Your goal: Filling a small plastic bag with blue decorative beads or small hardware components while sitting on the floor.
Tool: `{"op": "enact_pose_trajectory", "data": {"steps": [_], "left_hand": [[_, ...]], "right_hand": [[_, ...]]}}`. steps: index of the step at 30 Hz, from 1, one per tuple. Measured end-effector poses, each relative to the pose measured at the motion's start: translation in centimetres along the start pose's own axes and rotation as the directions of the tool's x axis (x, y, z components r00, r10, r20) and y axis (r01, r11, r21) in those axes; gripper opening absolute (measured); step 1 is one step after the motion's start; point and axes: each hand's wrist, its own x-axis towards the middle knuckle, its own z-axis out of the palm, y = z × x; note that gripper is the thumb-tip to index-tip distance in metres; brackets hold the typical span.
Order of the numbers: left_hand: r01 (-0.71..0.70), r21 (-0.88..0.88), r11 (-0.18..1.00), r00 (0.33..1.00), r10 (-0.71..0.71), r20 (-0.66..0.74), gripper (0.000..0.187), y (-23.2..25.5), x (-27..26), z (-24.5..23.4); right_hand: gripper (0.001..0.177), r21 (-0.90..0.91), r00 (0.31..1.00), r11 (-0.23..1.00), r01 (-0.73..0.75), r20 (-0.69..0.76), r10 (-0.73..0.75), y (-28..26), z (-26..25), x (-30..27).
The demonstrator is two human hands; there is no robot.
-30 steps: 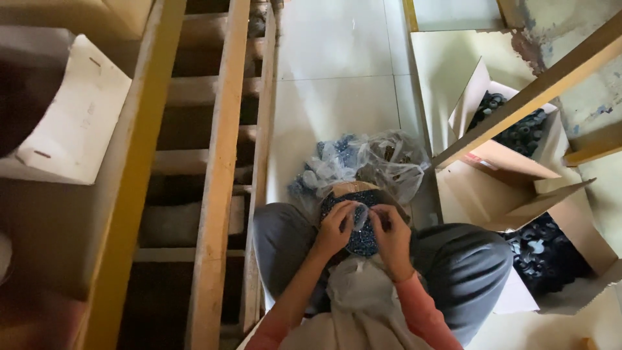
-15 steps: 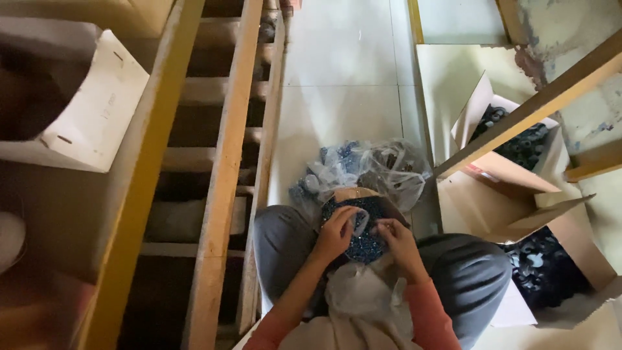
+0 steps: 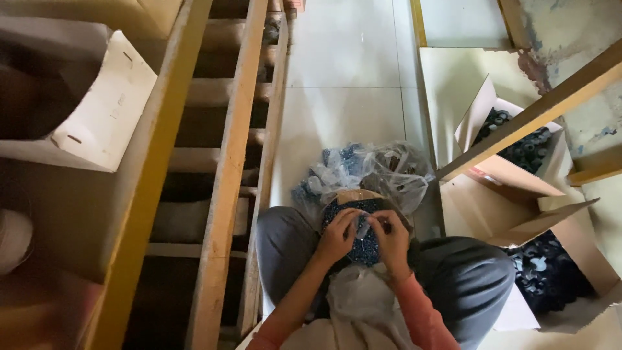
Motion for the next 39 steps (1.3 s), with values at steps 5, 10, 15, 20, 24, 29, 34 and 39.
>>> {"op": "enact_pose_trajectory", "data": {"steps": [5, 10, 15, 20, 24, 29, 34, 39], "left_hand": [[0.008, -0.008, 1.0, 1.0, -0.008, -0.005, 0.034, -0.4, -0.2, 0.3], [-0.015, -0.04, 0.999, 1.0, 0.015, -0.007, 0.034, -0.8, -0.3, 0.3], [-0.044, 0.002, 0.999, 0.999, 0.044, 0.006, 0.037, -0.5, -0.2, 0.2], [-0.011, -0.017, 1.0, 1.0, 0.011, -0.002, 0.038, -0.4, -0.1, 0.2], [-0.017, -0.008, 1.0, 1.0, 0.017, -0.005, 0.035, -1.0, -0.2, 0.5], [-0.054, 0.018, 0.998, 0.998, 0.054, -0.017, 0.032, -1.7, -0.2, 0.9], [-0.024, 0.009, 1.0, 1.0, 0.024, -0.004, 0.035, -2.1, -0.4, 0.9], [-0.044, 0.017, 0.999, 0.999, 0.044, -0.009, 0.037, -0.4, 0.1, 0.4]], "right_hand": [[0.022, -0.186, 0.951, 0.939, 0.289, 0.165, -0.26, 1.6, 1.2, 0.5], [0.029, -0.113, 0.984, 0.99, 0.085, 0.168, -0.065, 4.6, -0.5, 0.7], [0.023, 0.028, 0.975, 0.997, -0.07, 0.213, 0.063, 5.3, -3.0, 0.1], [0.021, 0.021, 0.984, 0.991, -0.133, 0.127, 0.129, 6.0, -1.9, 0.2], [0.021, -0.044, 0.995, 0.995, -0.091, 0.045, 0.093, 0.7, -1.4, 0.1], [0.017, -0.159, 0.983, 0.98, 0.116, 0.161, -0.09, -0.4, -0.2, 0.0], [0.022, -0.078, 0.977, 0.991, 0.105, 0.193, -0.089, 0.6, -0.7, 0.7], [0.062, 0.648, 0.901, 0.626, -0.433, 0.302, 0.311, 6.3, -1.1, 1.0]]}}
